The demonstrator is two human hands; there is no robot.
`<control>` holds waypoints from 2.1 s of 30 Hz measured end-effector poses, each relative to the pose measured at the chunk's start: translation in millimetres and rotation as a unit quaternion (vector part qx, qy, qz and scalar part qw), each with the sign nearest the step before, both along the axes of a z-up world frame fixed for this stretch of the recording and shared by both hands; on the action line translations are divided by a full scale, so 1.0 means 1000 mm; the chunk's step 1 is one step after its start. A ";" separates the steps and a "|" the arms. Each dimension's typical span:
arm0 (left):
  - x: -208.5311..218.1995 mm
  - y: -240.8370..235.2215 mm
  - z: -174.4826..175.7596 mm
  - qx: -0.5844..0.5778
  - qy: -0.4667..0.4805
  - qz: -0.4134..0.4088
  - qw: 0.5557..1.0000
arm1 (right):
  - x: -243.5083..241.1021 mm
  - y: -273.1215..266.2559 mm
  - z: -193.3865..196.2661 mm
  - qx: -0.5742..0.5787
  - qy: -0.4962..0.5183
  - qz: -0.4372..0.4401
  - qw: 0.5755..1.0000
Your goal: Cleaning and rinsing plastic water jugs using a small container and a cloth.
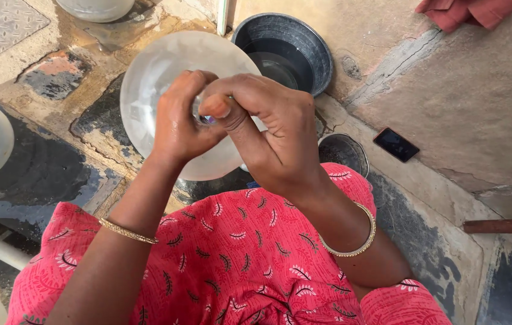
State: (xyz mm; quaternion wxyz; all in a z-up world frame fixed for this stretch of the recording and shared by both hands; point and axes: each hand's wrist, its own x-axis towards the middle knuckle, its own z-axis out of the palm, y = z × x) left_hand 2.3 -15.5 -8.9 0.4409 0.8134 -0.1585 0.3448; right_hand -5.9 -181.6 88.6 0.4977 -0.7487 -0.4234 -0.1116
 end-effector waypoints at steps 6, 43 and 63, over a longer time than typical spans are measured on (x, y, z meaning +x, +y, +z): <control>-0.002 -0.011 -0.016 -0.046 0.002 0.055 0.997 | 0.031 0.023 -0.039 0.019 0.009 0.012 1.000; 0.010 0.010 -0.021 0.056 -0.007 0.101 0.993 | 0.009 0.029 -0.026 0.012 0.029 -0.023 0.999; 0.005 0.023 -0.022 0.065 -0.005 0.037 0.997 | 0.010 0.031 -0.039 0.009 -0.041 0.012 0.999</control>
